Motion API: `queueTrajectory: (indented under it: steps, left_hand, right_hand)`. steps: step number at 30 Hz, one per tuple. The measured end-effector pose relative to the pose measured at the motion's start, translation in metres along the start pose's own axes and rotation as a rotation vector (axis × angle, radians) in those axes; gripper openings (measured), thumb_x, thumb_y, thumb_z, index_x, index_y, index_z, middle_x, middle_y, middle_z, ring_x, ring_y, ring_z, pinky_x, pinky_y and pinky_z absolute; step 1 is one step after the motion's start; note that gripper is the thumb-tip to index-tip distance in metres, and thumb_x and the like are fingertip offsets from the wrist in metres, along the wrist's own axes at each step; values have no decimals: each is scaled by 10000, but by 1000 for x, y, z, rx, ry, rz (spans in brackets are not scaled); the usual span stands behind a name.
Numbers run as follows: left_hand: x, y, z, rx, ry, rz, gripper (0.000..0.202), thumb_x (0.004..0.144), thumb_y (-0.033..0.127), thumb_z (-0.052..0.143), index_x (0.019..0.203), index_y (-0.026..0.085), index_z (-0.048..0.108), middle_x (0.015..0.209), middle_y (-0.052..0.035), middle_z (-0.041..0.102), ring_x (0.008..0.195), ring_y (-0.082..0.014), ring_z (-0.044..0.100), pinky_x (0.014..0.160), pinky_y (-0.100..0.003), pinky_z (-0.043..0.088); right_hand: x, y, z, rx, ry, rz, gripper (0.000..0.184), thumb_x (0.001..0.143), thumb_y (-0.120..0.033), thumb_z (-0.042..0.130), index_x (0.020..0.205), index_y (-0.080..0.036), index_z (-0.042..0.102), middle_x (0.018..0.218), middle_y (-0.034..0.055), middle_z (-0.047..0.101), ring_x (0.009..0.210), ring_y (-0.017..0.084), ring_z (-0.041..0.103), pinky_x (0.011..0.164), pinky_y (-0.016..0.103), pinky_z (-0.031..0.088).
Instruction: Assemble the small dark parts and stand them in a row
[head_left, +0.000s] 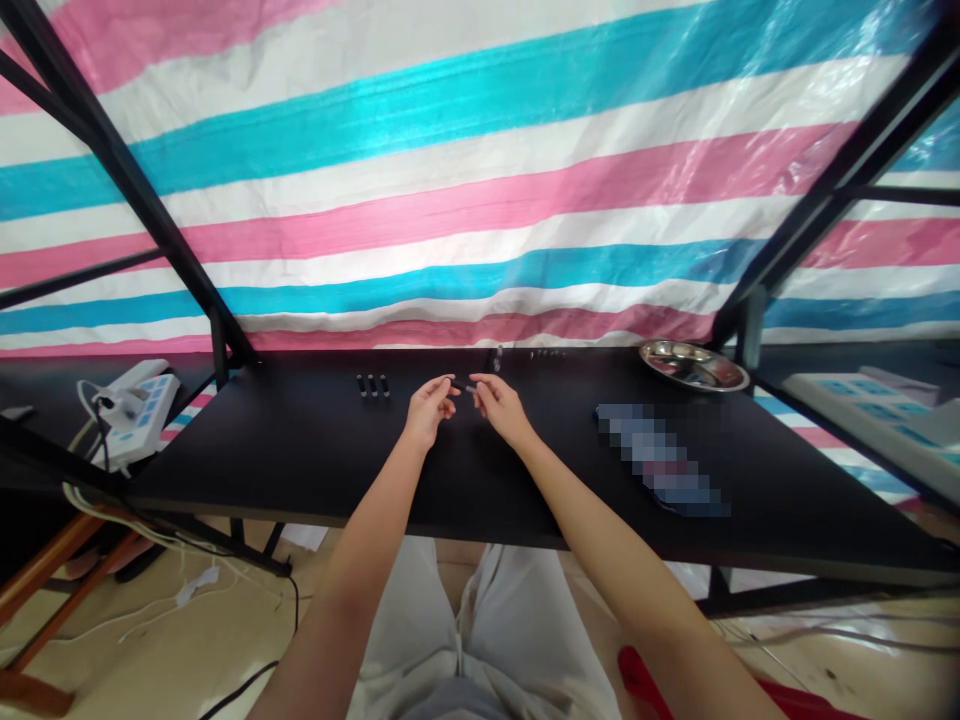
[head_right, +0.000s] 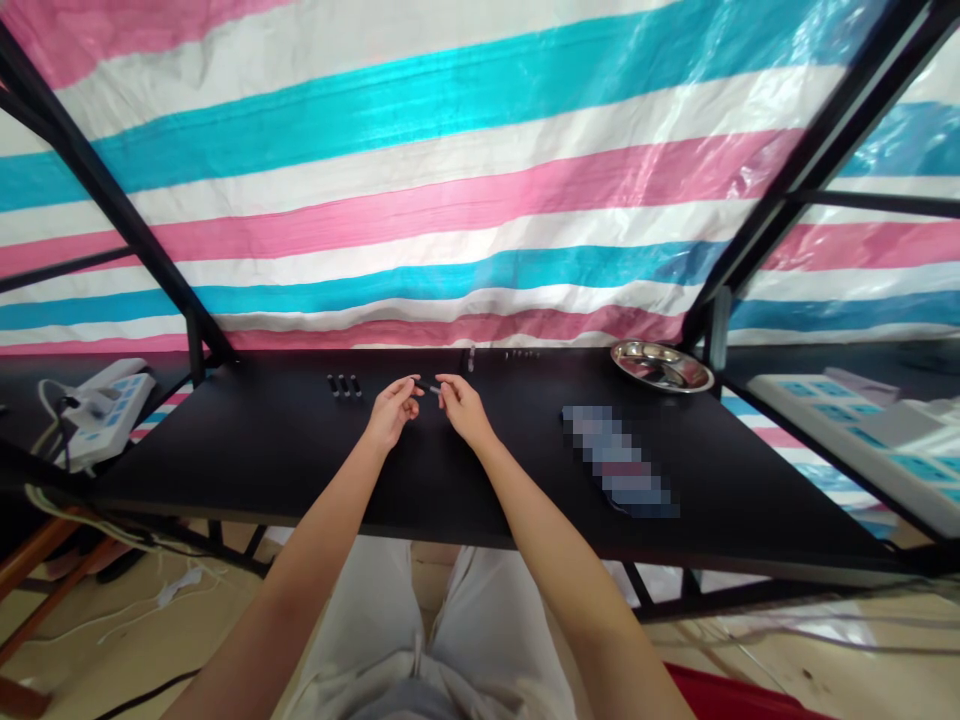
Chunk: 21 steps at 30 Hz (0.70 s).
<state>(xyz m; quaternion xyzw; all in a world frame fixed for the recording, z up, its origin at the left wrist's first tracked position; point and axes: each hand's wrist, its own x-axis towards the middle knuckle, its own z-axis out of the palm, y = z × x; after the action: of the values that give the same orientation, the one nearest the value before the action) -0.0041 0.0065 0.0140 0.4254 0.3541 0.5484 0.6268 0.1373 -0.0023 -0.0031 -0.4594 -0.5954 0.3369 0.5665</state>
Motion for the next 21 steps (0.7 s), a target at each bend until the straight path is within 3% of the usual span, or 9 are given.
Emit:
queueTrajectory:
  steps: [5, 10, 17, 21]
  left_hand:
    - [4, -1, -2, -49, 105, 55, 429, 635, 432, 683, 932, 132, 609, 661, 15, 567, 413, -31, 466, 394, -180, 292]
    - [5, -3, -3, 55, 191, -26, 372, 642, 416, 678, 855, 118, 610, 635, 9, 567, 394, -27, 448, 384, -174, 276]
    - [0, -5, 5, 279, 11, 2, 322, 662, 388, 664, 829, 116, 618, 656, -18, 606, 404, -39, 468, 383, -180, 292]
    - [-1, -5, 6, 279, 9, 9, 328, 660, 384, 668, 834, 110, 621, 655, -20, 607, 401, -41, 467, 382, -183, 288]
  right_hand:
    - [1, -1, -3, -7, 60, 52, 382, 781, -479, 437, 960, -161, 549, 533, -54, 471, 432, 80, 404, 448, 225, 342]
    - [2, -2, -6, -18, 129, 57, 360, 780, -462, 443, 930, -156, 558, 542, -43, 475, 468, 92, 436, 473, 226, 363]
    - [3, 1, -5, -49, 98, -19, 369, 793, -476, 435, 961, -174, 564, 673, -2, 549, 506, 94, 455, 513, 238, 400]
    - [1, -1, -3, -112, 16, -62, 332, 790, -456, 458, 903, -177, 599, 754, 36, 612, 643, 135, 549, 641, 282, 450]
